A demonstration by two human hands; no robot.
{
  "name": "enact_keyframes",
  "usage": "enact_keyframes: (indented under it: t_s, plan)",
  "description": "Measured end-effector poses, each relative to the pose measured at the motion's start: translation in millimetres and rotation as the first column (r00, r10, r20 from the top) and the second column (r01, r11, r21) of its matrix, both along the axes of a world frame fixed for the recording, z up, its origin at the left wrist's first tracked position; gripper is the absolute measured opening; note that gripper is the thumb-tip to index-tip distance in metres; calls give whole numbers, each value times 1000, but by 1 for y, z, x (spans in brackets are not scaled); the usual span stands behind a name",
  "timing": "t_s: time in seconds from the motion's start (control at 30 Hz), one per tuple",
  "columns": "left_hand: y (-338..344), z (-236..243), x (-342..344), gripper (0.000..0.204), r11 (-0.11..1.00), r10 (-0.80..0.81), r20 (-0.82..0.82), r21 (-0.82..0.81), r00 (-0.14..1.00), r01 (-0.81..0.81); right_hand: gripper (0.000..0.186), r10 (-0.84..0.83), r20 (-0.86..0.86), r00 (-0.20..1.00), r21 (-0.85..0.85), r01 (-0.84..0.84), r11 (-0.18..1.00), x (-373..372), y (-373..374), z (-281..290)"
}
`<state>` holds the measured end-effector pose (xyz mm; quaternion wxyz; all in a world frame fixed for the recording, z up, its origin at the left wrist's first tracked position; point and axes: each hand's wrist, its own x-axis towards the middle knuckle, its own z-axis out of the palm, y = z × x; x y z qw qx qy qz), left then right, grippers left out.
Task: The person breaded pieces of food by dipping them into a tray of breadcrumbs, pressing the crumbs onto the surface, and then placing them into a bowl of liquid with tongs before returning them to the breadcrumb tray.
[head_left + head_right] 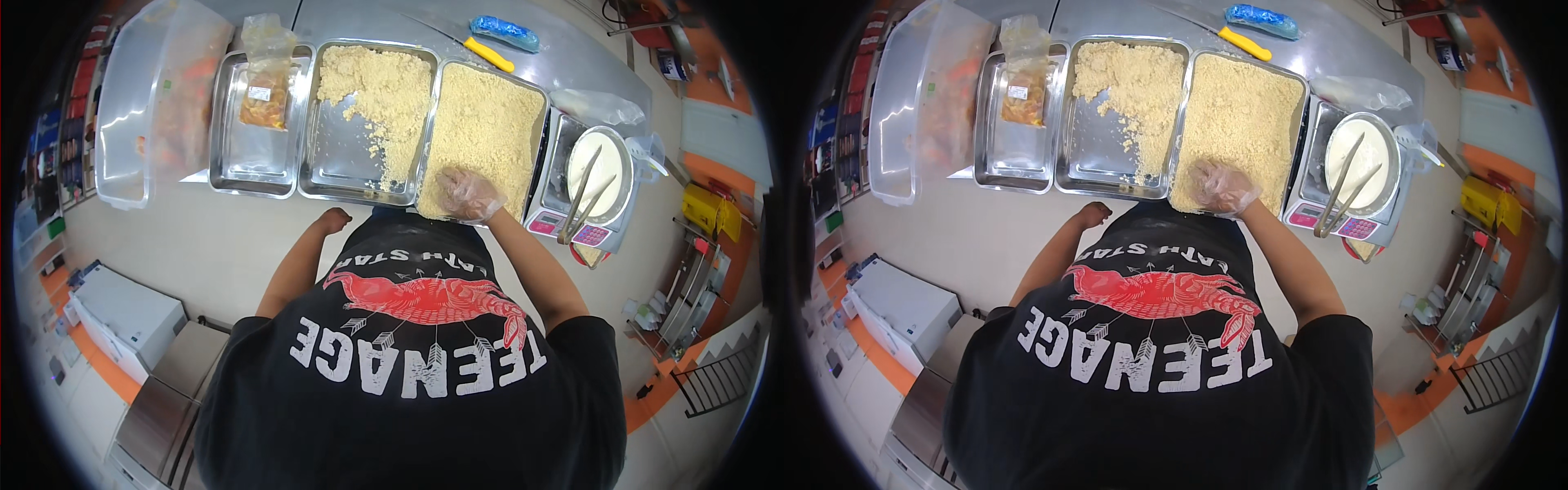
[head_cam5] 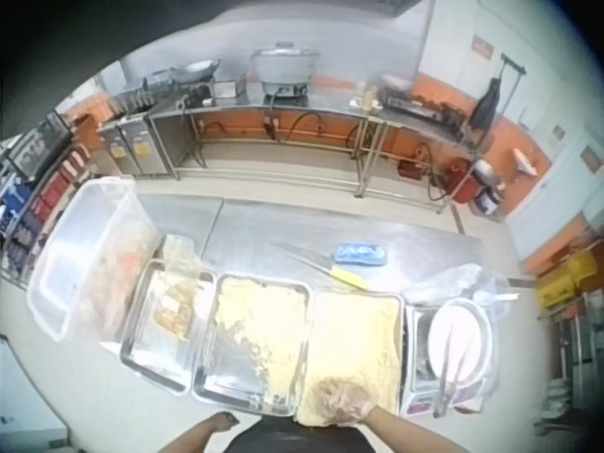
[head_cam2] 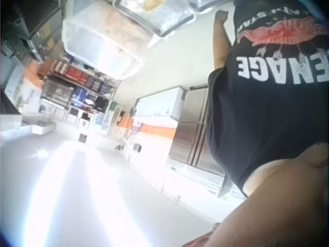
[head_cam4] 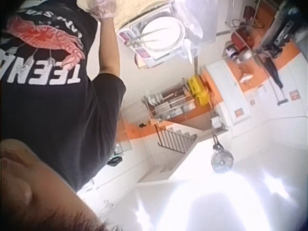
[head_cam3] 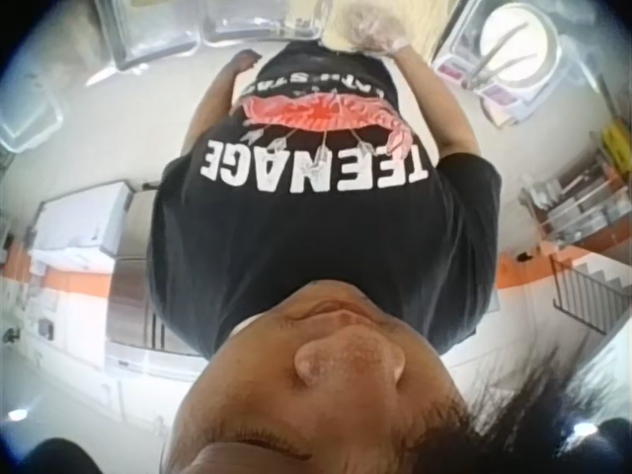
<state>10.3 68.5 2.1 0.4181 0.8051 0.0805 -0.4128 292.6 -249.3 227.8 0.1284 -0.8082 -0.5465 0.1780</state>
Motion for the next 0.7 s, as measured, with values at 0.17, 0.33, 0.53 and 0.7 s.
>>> enact_keyframes:
  t_s: [0.17,0.33,0.53,0.7]
  plan:
    - [-11,39,32,39,959,186,-317,-149,930,-242,37,110,71,991,60,-114,992,1,-7,-29]
    - [-51,175,90,47,956,54,-35,-288,998,-62,33,84,90,992,-113,-74,991,-5,-10,-43]
    - [-101,280,135,49,626,-170,-92,-779,981,36,30,-206,7,978,-45,206,977,-8,-9,-35]
    - [-118,205,120,48,633,-296,93,-726,951,268,35,-806,-161,570,-197,782,592,8,10,13]
